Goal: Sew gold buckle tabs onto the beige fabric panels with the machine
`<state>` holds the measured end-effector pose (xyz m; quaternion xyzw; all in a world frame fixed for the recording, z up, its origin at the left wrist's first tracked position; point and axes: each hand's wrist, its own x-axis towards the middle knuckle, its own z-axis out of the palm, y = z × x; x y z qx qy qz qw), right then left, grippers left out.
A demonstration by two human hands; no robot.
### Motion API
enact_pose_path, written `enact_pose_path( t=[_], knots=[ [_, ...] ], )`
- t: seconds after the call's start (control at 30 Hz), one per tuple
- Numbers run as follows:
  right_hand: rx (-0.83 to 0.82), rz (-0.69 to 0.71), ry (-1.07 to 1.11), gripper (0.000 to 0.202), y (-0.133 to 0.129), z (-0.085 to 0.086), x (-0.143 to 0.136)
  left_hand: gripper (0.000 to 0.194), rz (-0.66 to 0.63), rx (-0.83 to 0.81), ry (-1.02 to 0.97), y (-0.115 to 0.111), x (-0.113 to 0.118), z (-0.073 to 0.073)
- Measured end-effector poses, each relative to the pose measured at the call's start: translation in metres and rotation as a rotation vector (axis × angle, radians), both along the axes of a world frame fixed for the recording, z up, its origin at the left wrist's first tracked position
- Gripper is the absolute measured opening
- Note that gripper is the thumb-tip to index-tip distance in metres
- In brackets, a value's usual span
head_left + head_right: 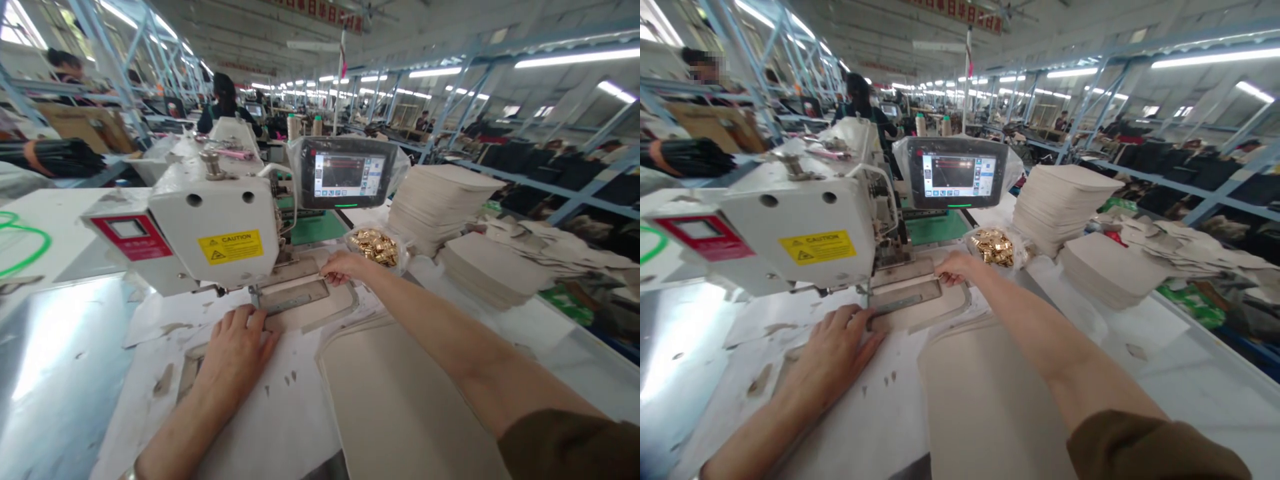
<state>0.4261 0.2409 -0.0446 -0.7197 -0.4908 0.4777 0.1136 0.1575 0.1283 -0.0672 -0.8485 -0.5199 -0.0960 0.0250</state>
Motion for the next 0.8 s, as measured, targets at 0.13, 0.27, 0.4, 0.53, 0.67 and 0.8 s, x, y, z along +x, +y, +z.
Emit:
enact_pose_path(
  t=[0.13,0.27,0.4,0.53,0.67,0.8],
  knots=[
    [0.033,-0.016,0.003,0.011,-0.003,0.000,-0.001,0.029,-0.107,-0.090,-0.055,-0.017,0.024,0.008],
    [0.080,-0.032,0.011,0.012,-0.009,0.001,-0.005,0.029,-0.204,-0.207,-0.120,-0.037,0.049,0.017],
    [0.139,-0.042,-0.016,0.016,-0.017,0.006,-0.006,0.036,-0.323,-0.252,-0.144,-0.053,0.073,0.023],
    [0.146,0.005,-0.022,0.017,-0.029,0.005,-0.005,0.037,-0.313,-0.309,-0.037,-0.057,0.093,0.028],
    [0.296,0.012,-0.071,0.012,-0.035,-0.004,-0.003,0.028,-0.301,-0.339,0.006,-0.053,0.104,0.033],
    [0.556,0.063,-0.234,0.012,-0.029,-0.001,0.012,0.025,-0.277,-0.336,-0.012,-0.051,0.107,0.035]
  ],
)
